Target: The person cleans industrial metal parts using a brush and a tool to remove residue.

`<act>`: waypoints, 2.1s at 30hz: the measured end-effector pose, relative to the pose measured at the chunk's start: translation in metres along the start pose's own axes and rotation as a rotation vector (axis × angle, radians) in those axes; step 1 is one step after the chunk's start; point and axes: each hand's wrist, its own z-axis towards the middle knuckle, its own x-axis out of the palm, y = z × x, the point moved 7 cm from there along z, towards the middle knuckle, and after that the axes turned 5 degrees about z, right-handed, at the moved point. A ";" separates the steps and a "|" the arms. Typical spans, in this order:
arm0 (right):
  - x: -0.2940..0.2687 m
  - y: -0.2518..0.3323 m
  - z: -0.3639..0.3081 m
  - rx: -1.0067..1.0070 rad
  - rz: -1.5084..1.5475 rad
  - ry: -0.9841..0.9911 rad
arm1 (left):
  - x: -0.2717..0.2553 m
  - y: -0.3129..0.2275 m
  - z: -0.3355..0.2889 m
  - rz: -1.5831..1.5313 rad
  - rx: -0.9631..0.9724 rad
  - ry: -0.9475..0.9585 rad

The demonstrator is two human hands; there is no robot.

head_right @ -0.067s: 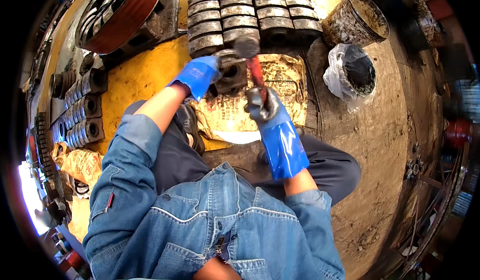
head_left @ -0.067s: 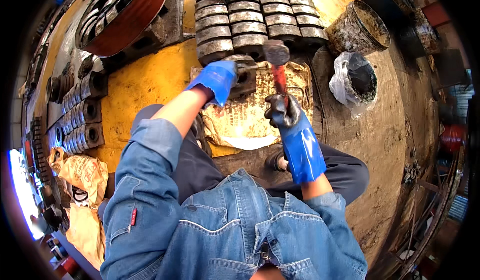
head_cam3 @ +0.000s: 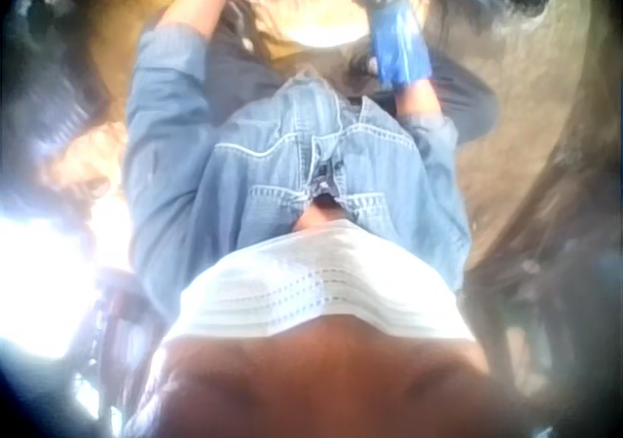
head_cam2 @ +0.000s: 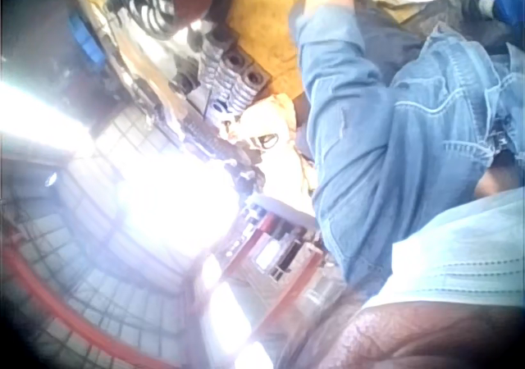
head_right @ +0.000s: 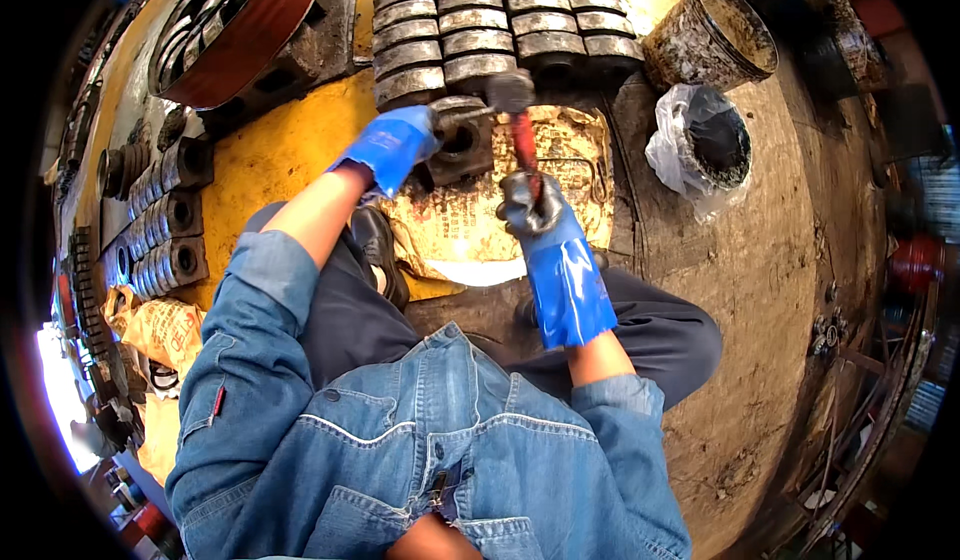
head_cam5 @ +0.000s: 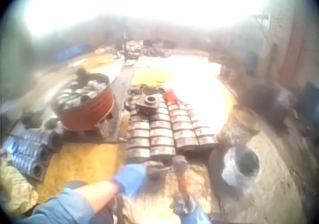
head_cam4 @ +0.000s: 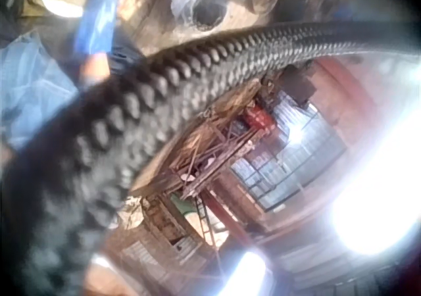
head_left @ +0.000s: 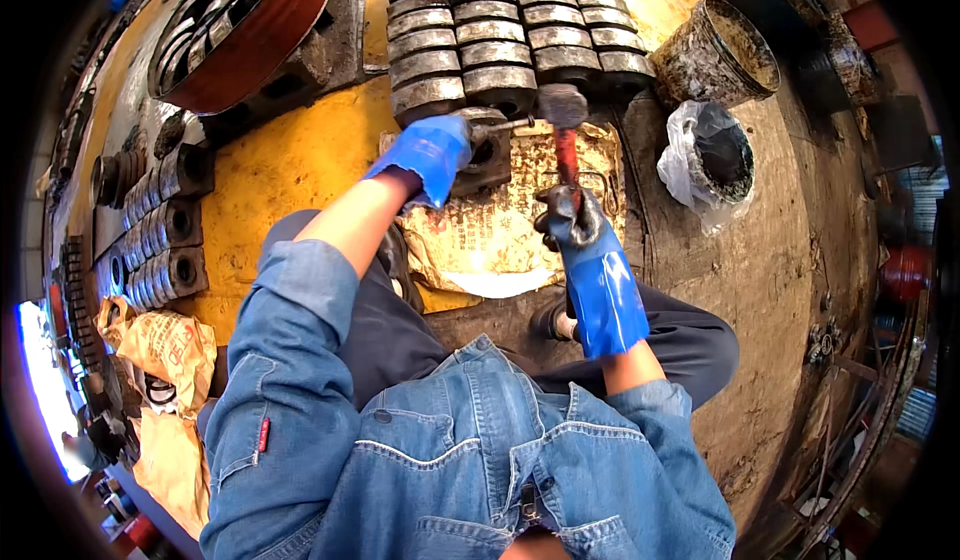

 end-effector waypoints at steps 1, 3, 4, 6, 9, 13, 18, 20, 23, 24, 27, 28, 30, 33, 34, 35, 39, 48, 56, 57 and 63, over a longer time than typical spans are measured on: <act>-0.026 -0.020 0.009 0.025 -0.023 -0.054 | -0.006 0.004 0.000 -0.012 -0.046 0.089; -0.078 -0.051 0.015 0.067 -0.073 -0.182 | -0.030 -0.005 -0.006 -0.074 -0.057 0.084; -0.091 -0.059 0.010 0.077 -0.090 -0.299 | -0.037 -0.004 -0.010 -0.098 -0.071 0.077; -0.112 -0.076 0.001 0.097 -0.115 -0.527 | -0.042 0.007 -0.014 -0.127 -0.107 0.013; -0.152 -0.103 -0.003 0.316 -0.419 -0.654 | -0.060 0.015 -0.023 -0.124 -0.243 0.069; -0.184 -0.141 0.007 0.353 -0.692 -0.747 | -0.070 0.020 -0.025 -0.216 -0.285 0.016; -0.159 -0.151 0.024 0.461 -0.968 -0.666 | -0.082 0.021 -0.025 -0.009 -0.290 0.050; -0.147 -0.102 0.042 0.105 -1.111 -0.739 | -0.069 0.016 -0.015 0.052 -0.220 0.021; -0.018 0.028 0.049 -0.642 -1.185 -0.633 | -0.067 0.027 -0.017 0.141 -0.173 -0.004; 0.032 0.079 0.038 -0.899 -1.169 -0.559 | -0.070 0.024 -0.019 0.154 -0.161 -0.001; 0.111 0.130 0.020 -1.258 -1.346 -0.155 | -0.068 0.004 -0.012 0.214 -0.118 0.046; 0.121 0.114 0.027 -1.163 -1.531 -0.086 | -0.064 -0.005 -0.009 0.222 -0.109 0.101; 0.099 0.077 0.069 -0.724 -1.647 -0.180 | -0.063 -0.040 -0.013 0.331 -0.037 0.238; 0.094 0.059 0.088 -0.021 -1.668 -0.091 | -0.046 -0.047 -0.012 0.336 -0.038 0.157; 0.084 0.049 0.088 -0.041 -1.669 -0.054 | -0.044 -0.051 -0.012 0.345 -0.004 0.193; 0.077 0.041 0.089 -0.062 -1.669 -0.018 | -0.046 -0.055 -0.011 0.355 0.030 0.226; 0.021 0.009 0.061 -0.002 -0.843 -0.199 | -0.069 -0.039 -0.012 0.208 0.050 0.135; -0.104 -0.090 0.045 0.130 0.117 -0.334 | -0.132 0.014 -0.023 0.024 -0.187 -0.240; -0.106 -0.099 0.081 0.111 -0.072 -0.175 | -0.130 0.042 -0.029 -0.018 -0.275 -0.285; -0.109 -0.099 0.092 0.245 -0.265 -0.218 | -0.127 0.048 -0.027 0.018 -0.284 -0.297; -0.110 -0.052 0.112 -0.084 -0.328 -0.065 | -0.124 0.050 -0.024 0.014 -0.284 -0.283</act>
